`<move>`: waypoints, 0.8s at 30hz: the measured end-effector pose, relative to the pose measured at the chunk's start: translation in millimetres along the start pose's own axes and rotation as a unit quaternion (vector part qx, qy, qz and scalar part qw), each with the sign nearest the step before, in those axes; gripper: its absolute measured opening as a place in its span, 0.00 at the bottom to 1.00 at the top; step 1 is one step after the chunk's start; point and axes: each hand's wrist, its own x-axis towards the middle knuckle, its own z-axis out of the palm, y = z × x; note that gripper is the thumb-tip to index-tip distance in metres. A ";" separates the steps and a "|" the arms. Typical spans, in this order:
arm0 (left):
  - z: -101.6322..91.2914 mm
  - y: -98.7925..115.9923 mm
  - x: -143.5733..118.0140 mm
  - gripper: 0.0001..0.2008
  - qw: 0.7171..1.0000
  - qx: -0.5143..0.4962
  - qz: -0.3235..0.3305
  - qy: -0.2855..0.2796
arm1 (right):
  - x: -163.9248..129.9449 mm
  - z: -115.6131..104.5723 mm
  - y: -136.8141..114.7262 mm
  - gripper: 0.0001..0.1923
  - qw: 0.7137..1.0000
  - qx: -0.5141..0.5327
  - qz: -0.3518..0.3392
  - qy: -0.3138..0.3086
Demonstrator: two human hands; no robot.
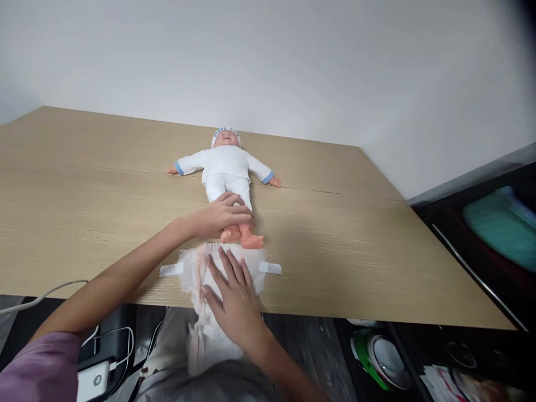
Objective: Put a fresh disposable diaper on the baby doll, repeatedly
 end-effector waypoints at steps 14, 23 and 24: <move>-90.1 -27.3 11.4 0.25 0.942 -0.267 -0.128 0.159 | 115.0 -5.6 35.5 0.35 0.999 -0.033 0.012 -0.006; -99.3 -30.7 9.0 0.27 0.941 -0.265 -0.147 0.151 | 220.6 -8.7 74.3 0.31 0.999 -0.050 -0.007 0.020; -99.5 -31.0 8.9 0.28 0.941 -0.263 -0.152 0.148 | 230.5 -8.9 78.9 0.31 0.999 -0.048 -0.014 0.023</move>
